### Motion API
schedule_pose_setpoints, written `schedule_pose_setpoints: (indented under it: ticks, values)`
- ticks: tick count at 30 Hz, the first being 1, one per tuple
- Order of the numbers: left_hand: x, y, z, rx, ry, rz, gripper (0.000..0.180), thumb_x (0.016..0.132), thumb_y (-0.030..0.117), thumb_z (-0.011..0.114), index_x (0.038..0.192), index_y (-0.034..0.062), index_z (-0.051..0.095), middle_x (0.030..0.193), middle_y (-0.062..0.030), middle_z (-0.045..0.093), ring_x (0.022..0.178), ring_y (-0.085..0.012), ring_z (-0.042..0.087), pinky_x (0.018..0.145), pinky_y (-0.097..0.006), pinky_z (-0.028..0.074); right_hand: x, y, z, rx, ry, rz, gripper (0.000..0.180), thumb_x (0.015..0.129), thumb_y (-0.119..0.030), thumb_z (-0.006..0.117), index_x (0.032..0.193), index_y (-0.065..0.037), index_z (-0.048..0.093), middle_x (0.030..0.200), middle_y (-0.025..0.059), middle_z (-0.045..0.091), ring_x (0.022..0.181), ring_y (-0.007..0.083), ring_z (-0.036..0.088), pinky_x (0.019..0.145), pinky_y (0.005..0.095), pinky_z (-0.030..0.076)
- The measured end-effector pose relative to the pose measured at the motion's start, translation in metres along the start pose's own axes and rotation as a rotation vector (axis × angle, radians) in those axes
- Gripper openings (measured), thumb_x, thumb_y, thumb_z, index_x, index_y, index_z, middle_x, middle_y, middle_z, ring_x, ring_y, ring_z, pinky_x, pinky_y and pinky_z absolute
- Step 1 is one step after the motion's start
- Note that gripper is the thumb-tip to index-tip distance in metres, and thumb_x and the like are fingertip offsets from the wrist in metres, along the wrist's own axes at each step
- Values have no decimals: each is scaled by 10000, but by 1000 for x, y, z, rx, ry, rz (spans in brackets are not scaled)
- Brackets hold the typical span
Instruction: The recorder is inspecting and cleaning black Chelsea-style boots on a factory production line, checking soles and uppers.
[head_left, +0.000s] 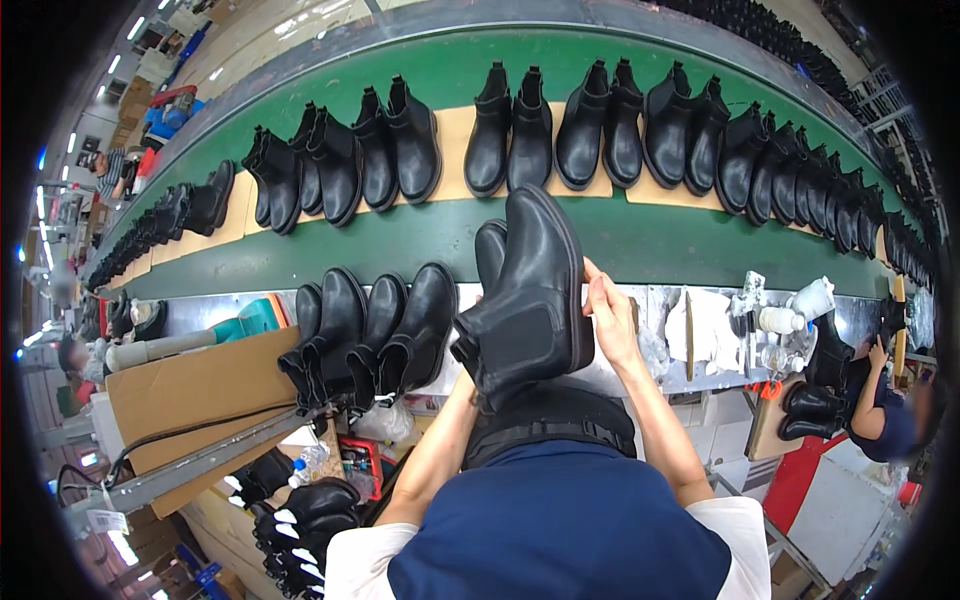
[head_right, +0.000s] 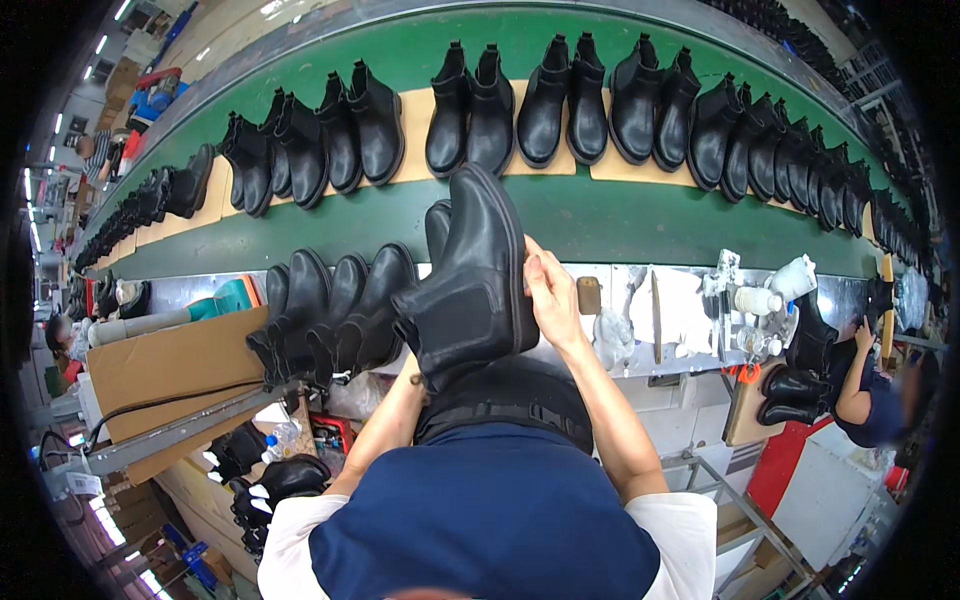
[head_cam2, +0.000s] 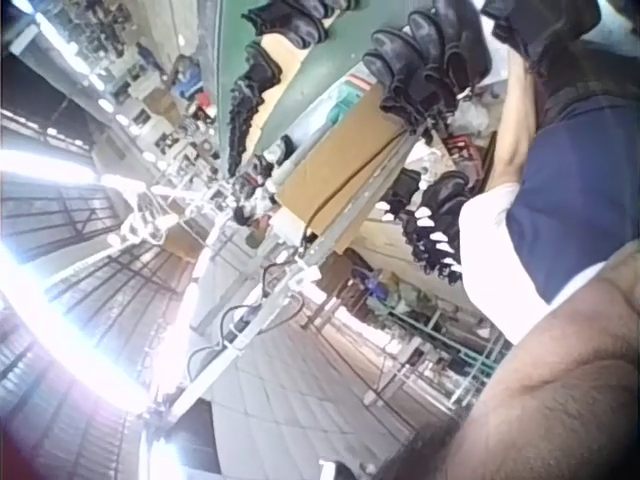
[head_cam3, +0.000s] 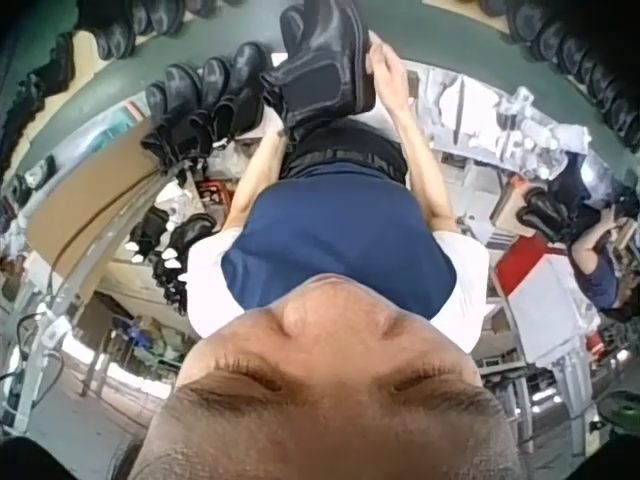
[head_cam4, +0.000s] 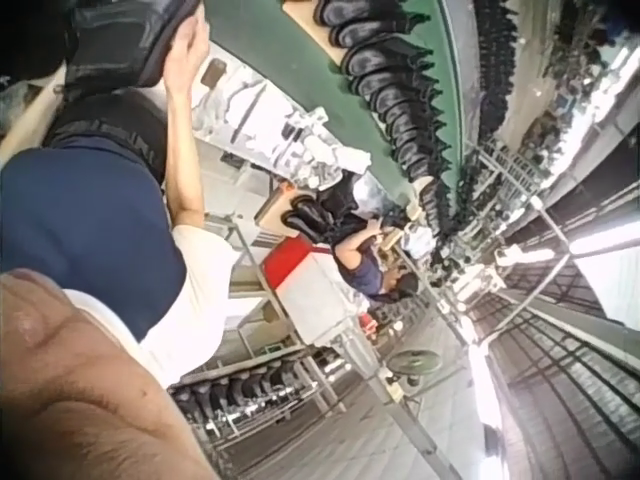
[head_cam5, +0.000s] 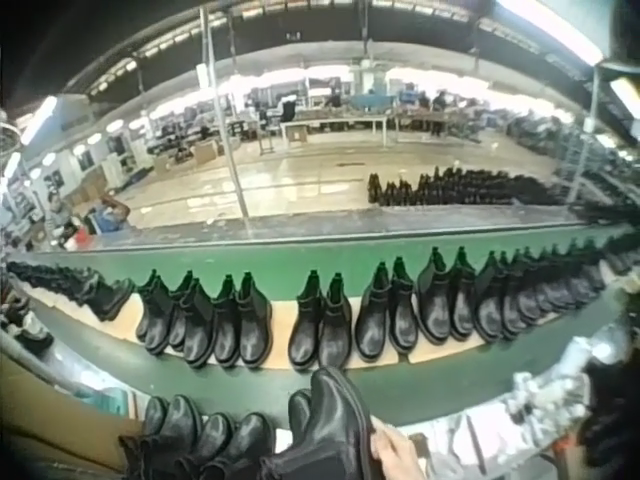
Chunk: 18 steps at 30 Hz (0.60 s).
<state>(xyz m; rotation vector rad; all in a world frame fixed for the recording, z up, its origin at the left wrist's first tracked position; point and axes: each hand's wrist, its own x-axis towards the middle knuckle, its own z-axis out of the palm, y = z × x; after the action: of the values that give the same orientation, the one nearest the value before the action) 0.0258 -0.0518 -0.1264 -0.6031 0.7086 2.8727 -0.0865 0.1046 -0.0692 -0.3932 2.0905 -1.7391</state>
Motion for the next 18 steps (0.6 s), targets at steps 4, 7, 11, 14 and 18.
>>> schedule_pose_setpoints:
  ticks: [4,7,11,14,18]
  values:
    - [11,-4,-29,-121,134,196,717,924,593,324,1355,21,361,1313,-159,454,1145,-246,499,1021,-364,378,1,27,2,185,-14,-74,589,969,-383,428,1364,45,345,949,13,528,787,73,434,735,197,371]
    - [16,2,-21,824,560,705,602,963,511,316,1227,-15,442,1176,-122,508,1034,-190,510,920,-316,385,-5,34,9,56,-13,63,747,954,-494,377,1416,61,185,1354,169,388,1275,233,336,1067,309,222]
    - [11,30,-18,808,364,549,545,969,486,322,1125,-11,484,1050,-79,541,957,-151,508,832,-264,399,3,64,18,265,71,21,722,945,-511,390,1379,56,282,1309,150,443,1219,212,407,1040,298,278]
    - [5,45,-33,-333,-547,-136,545,961,479,343,1212,12,469,1095,-110,546,973,-206,531,871,-325,446,10,98,5,1058,-186,393,625,943,-474,442,1284,50,427,1196,104,536,1126,181,491,982,264,344]
    - [-31,18,0,-75,-329,66,499,951,424,394,1197,-3,475,1045,-112,557,928,-206,537,828,-325,450,-6,75,-5,995,-100,567,618,942,-466,451,1278,52,436,1189,104,542,1112,177,500,973,261,353]
